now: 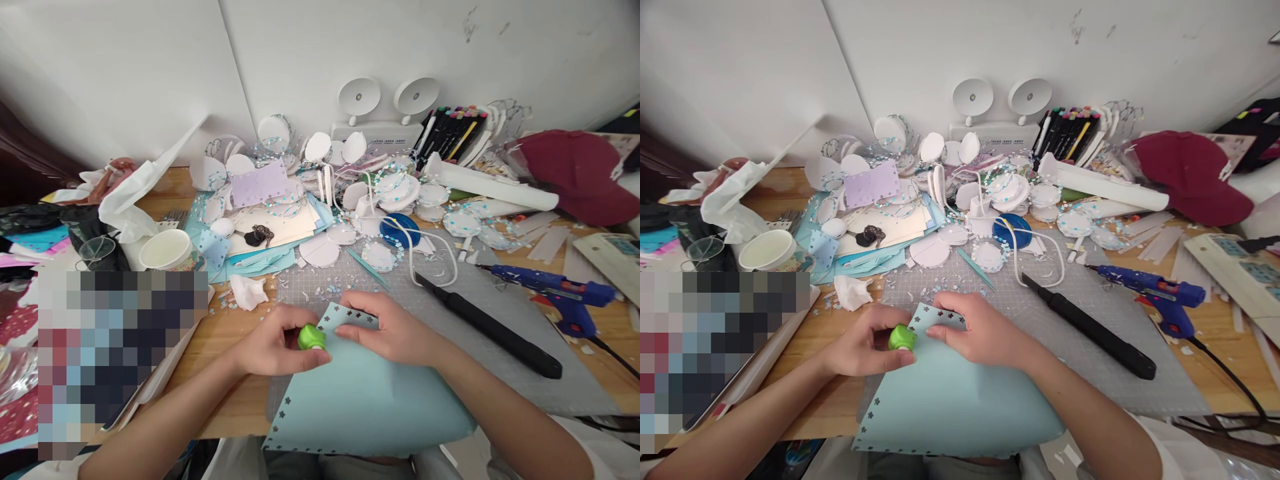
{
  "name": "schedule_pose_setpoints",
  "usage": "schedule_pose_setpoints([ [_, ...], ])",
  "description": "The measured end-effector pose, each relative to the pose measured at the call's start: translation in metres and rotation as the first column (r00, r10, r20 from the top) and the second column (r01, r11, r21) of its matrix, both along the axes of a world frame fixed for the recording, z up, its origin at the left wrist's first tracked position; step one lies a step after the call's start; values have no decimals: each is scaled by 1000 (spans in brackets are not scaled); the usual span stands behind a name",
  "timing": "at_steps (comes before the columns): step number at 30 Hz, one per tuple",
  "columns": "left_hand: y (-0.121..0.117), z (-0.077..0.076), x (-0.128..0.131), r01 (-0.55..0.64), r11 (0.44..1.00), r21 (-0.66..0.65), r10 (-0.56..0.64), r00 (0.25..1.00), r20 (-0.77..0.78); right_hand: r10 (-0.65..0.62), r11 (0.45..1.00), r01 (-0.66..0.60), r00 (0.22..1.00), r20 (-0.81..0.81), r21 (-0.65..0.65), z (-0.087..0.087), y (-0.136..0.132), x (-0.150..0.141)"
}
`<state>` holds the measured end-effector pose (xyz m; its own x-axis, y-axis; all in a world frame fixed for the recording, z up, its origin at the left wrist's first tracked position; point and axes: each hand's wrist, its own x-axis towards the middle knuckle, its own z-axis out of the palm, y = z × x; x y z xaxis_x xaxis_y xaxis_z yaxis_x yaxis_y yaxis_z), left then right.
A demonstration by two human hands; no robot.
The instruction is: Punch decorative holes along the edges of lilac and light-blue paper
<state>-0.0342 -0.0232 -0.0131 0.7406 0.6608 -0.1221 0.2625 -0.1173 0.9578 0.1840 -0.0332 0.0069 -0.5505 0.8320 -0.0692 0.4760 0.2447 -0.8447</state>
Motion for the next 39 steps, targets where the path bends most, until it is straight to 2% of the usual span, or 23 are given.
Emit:
schedule_pose_setpoints([
  [7, -1, 0, 1, -9, 1000, 22, 9, 1000, 0, 6, 1000, -7, 999, -40, -13, -1, -1, 0],
  [14, -5, -2, 8, -14, 990, 139, 13, 1000, 9, 29, 997, -33, 998, -55, -76, -5, -2, -7],
  [22, -6, -4, 8, -43, 995, 88, 39, 998, 52, 53, 999, -54, 994, -100, -6, -16, -5, -10],
  [27, -3, -4, 7, -39, 996, -76, 46, 995, 85, 10, 1000, -8, 994, -106, 17, -16, -3, -12],
  [32, 3, 1, 5, -36, 975, -218, 67, 989, 134, 6, 1000, -3, 989, -148, 21, -6, 1, -4],
  [36, 9, 0, 1, -136, 932, -337, 214, 955, 207, -71, 994, 81, 989, -128, 73, 3, 3, 7],
  [39, 12, -2, 2, -196, 858, -475, 339, 911, 237, -111, 986, 126, 984, -138, 107, 5, 4, 11],
])
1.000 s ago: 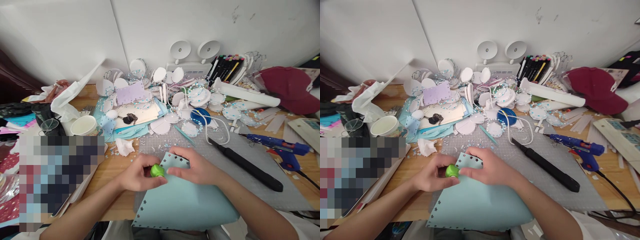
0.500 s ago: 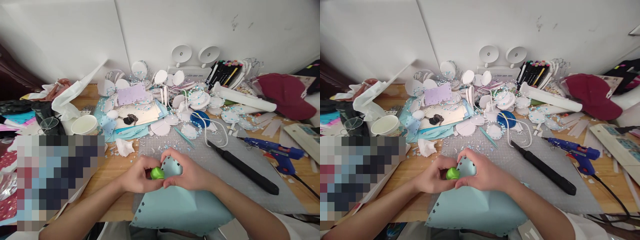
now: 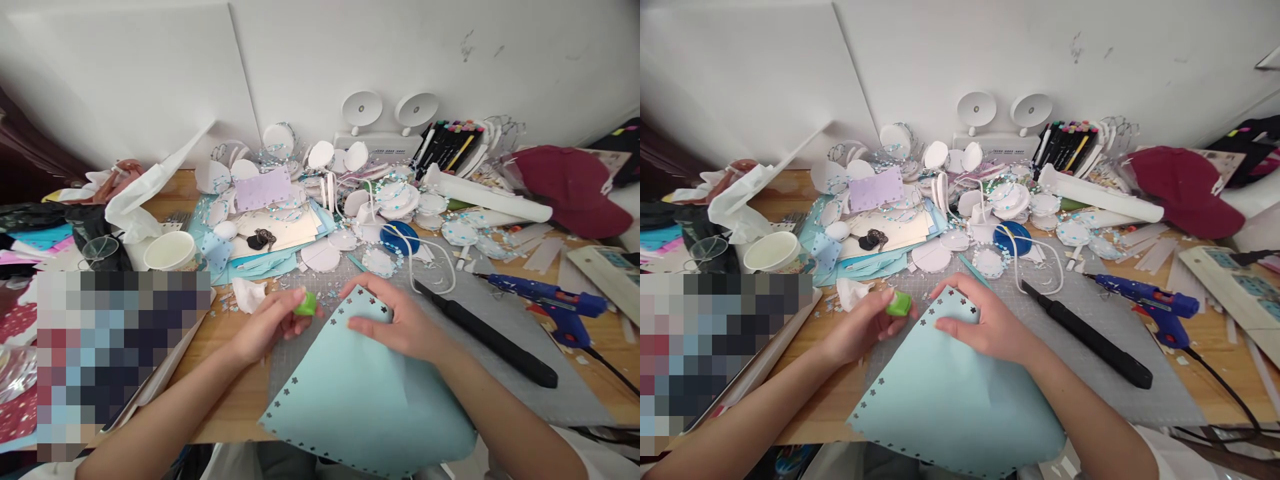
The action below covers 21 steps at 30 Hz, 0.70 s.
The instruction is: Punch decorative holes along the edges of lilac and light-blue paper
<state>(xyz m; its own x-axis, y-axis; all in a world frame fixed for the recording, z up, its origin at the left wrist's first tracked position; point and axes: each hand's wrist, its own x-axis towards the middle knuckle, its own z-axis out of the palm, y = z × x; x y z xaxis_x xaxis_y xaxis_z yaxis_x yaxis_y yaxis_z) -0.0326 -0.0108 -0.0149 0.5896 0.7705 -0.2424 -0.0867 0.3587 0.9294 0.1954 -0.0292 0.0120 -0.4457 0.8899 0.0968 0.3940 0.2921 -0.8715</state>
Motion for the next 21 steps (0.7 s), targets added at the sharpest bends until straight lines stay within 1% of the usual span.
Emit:
schedule_pose_setpoints([
  [2, 2, 0, 2, -32, 994, -101, 39, 997, 67, -11, 1000, 11, 1000, -6, 14, 0, 0, 1],
  [4, 4, 1, 4, -38, 986, -160, 57, 992, 115, -8, 1000, 8, 1000, -9, 23, -1, 0, 0],
  [6, 4, 2, 5, -36, 984, -177, 59, 990, 128, 3, 1000, -3, 1000, -13, 24, -2, 0, -3],
  [12, 3, -2, 4, -27, 985, -171, 47, 992, 116, 79, 997, -80, 996, -51, -24, -6, -2, -11],
  [15, 3, -1, 4, -35, 984, -175, 55, 993, 107, 33, 998, -35, 998, -46, -42, -5, -2, -10],
  [18, 4, 1, 3, -29, 980, -195, 50, 993, 108, -25, 997, 19, 997, -78, -75, -3, -1, -7],
  [21, 6, 3, 1, -22, 967, -254, 61, 987, 146, -129, 988, 121, 988, -80, -94, -1, 0, -5],
])
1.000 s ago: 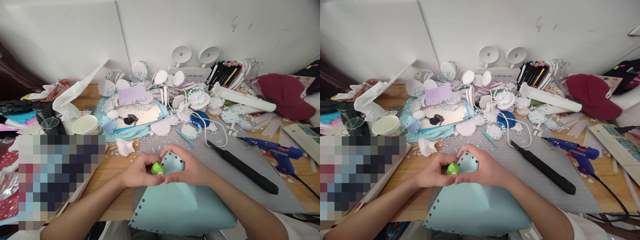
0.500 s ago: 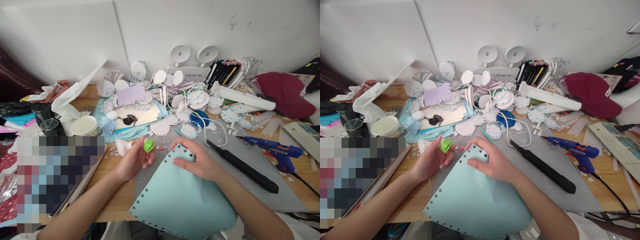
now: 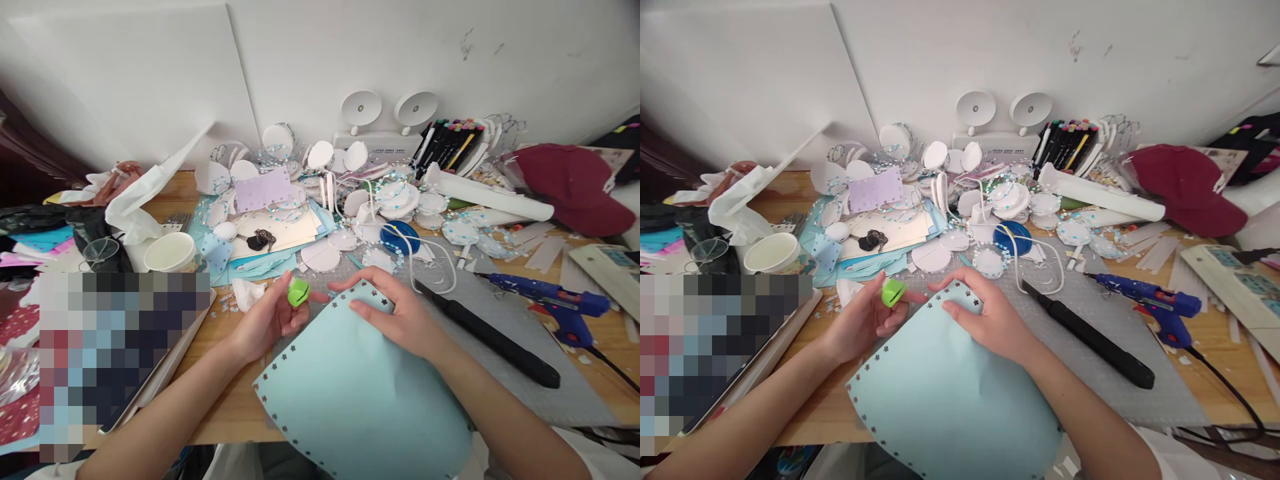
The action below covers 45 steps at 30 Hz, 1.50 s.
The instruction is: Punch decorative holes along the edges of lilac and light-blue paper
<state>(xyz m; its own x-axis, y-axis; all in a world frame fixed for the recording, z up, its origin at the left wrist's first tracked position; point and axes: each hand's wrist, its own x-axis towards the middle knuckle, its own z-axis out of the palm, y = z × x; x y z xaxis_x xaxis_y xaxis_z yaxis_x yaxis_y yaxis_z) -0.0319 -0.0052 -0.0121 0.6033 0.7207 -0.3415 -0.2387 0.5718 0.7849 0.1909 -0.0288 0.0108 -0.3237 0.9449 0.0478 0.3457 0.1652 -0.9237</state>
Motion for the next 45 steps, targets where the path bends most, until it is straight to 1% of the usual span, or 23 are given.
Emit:
schedule_pose_setpoints([
  [4, 3, 4, -3, 21, 993, -113, -13, 997, 70, -182, 983, 180, 981, 65, 32, -1, 2, 2],
  [7, 4, 6, -6, 29, 998, -56, -26, 998, 57, -236, 972, 236, 969, 69, 1, -2, 3, 1],
  [10, 2, 5, -11, 87, 996, 4, -87, 996, -24, -259, 966, 260, 963, 73, -3, -5, 2, 1],
  [12, 1, 5, -15, 131, 991, 36, -125, 983, -133, -265, 964, 261, 960, 86, 56, -9, 1, 2],
  [13, 0, 4, -16, 143, 986, 86, -123, 971, -205, -261, 962, 250, 959, 110, 107, -10, 0, 3],
  [15, -1, 5, -16, 181, 950, 253, -84, 932, -352, -247, 945, 188, 946, 208, 267, -13, -1, 4],
  [17, -2, 6, -14, 256, 873, 415, -42, 888, -458, -202, 902, 39, 918, 340, 429, -11, -2, 2],
  [18, -2, 6, -13, 298, 836, 460, -43, 872, -487, -153, 879, -62, 903, 401, 473, -9, -2, -1],
  [19, -2, 5, -12, 330, 810, 485, -55, 866, -498, -85, 857, -165, 889, 449, 489, -7, -2, -5],
  [20, -2, 4, -11, 351, 792, 500, -72, 867, -493, 0, 840, -263, 875, 485, 475, -5, -2, -10],
  [22, -1, 1, -11, 366, 767, 526, -107, 883, -458, 165, 802, -410, 852, 498, 434, -2, -2, -21],
  [24, -1, -2, -11, 367, 762, 534, -138, 897, -420, 257, 772, -470, 847, 466, 428, -5, -1, -31],
  [25, -1, -3, -12, 365, 770, 523, -155, 902, -403, 279, 770, -471, 855, 437, 431, -8, -1, -33],
  [27, -2, -1, -12, 345, 803, 485, -183, 919, -350, 279, 800, -417, 895, 348, 431, -16, 0, -35],
  [28, -3, 1, -11, 328, 821, 467, -193, 930, -314, 259, 829, -368, 920, 294, 422, -20, 0, -33],
  [30, -5, 5, -10, 294, 854, 429, -198, 947, -254, 171, 895, -228, 969, 178, 382, -28, -1, -29],
  [32, -6, 9, -8, 282, 875, 394, -184, 946, -267, 66, 953, -94, 992, 104, 290, -33, -2, -24],
  [34, -7, 11, -9, 283, 883, 376, -150, 927, -344, 5, 982, -20, 997, 77, 187, -34, -4, -21],
  [36, -6, 13, -10, 315, 875, 368, -141, 893, -427, -9, 989, -3, 997, 82, 146, -31, -4, -19],
  [39, -4, 14, -12, 396, 846, 357, -176, 840, -513, 12, 980, -33, 994, 108, 194, -24, -2, -17],
  [41, -4, 14, -12, 428, 827, 365, -185, 819, -543, 38, 969, -65, 992, 119, 239, -20, -1, -16],
  [43, -5, 13, -11, 442, 804, 398, -163, 808, -567, 66, 958, -96, 991, 119, 270, -18, 0, -15],
  [45, -8, 9, -8, 441, 774, 454, -108, 799, -592, 107, 951, -135, 988, 112, 279, -17, -2, -16],
])
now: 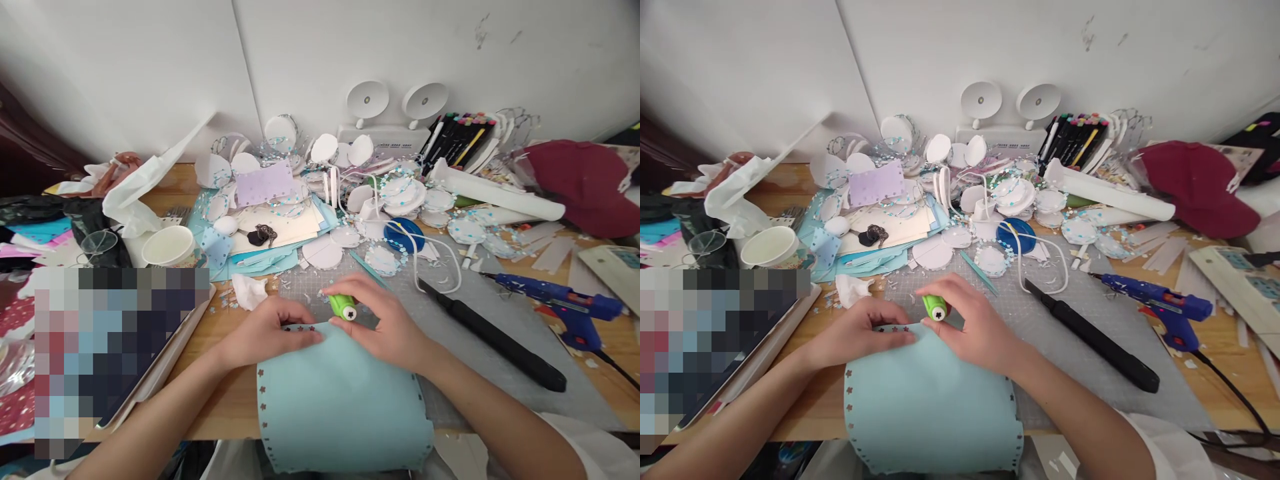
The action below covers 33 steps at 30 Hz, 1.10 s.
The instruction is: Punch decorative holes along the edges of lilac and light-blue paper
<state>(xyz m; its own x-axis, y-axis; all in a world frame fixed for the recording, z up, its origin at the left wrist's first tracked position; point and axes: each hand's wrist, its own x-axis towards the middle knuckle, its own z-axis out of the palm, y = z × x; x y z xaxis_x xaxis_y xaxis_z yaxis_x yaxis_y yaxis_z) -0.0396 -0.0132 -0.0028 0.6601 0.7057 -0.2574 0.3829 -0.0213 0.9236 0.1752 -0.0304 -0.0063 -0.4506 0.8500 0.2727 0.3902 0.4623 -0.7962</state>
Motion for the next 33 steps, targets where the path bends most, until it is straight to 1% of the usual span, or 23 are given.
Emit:
schedule_pose_setpoints([
  [2, -4, -4, 4, -17, 996, 91, 18, 1000, -1, 57, 998, -57, 998, -1, -20, -1, -2, -1],
  [4, -7, -7, 7, -26, 990, 142, 25, 1000, 7, 102, 993, -102, 995, 2, -53, -2, -4, -2],
  [6, -9, -9, 8, -28, 988, 155, 27, 1000, 6, 129, 986, -127, 991, 14, -104, -2, -5, -3],
  [10, -8, -6, 7, -73, 987, 143, 74, 997, -1, 165, 970, -157, 986, 32, -185, 1, -4, -3],
  [13, -6, -3, 5, -91, 982, 163, 88, 996, 22, 143, 974, -138, 990, 17, -182, 2, -3, -4],
  [16, -6, -3, 5, -69, 980, 185, 63, 997, 38, 84, 984, -83, 996, -5, -160, -1, -3, -6],
  [18, -6, -3, 5, -54, 979, 194, 48, 998, 34, 70, 986, -70, 998, -6, -152, -3, -3, -6],
  [22, -7, -2, 5, -50, 979, 196, 41, 998, 46, 96, 984, -95, 995, 1, -150, -2, -3, -4],
  [26, -7, -2, 4, -72, 979, 190, 65, 997, 43, 139, 971, -142, 990, -29, -194, 2, -2, 0],
  [33, -6, -2, 3, -63, 984, 164, 56, 997, 49, 116, 956, -141, 987, -113, -255, 2, -3, 0],
])
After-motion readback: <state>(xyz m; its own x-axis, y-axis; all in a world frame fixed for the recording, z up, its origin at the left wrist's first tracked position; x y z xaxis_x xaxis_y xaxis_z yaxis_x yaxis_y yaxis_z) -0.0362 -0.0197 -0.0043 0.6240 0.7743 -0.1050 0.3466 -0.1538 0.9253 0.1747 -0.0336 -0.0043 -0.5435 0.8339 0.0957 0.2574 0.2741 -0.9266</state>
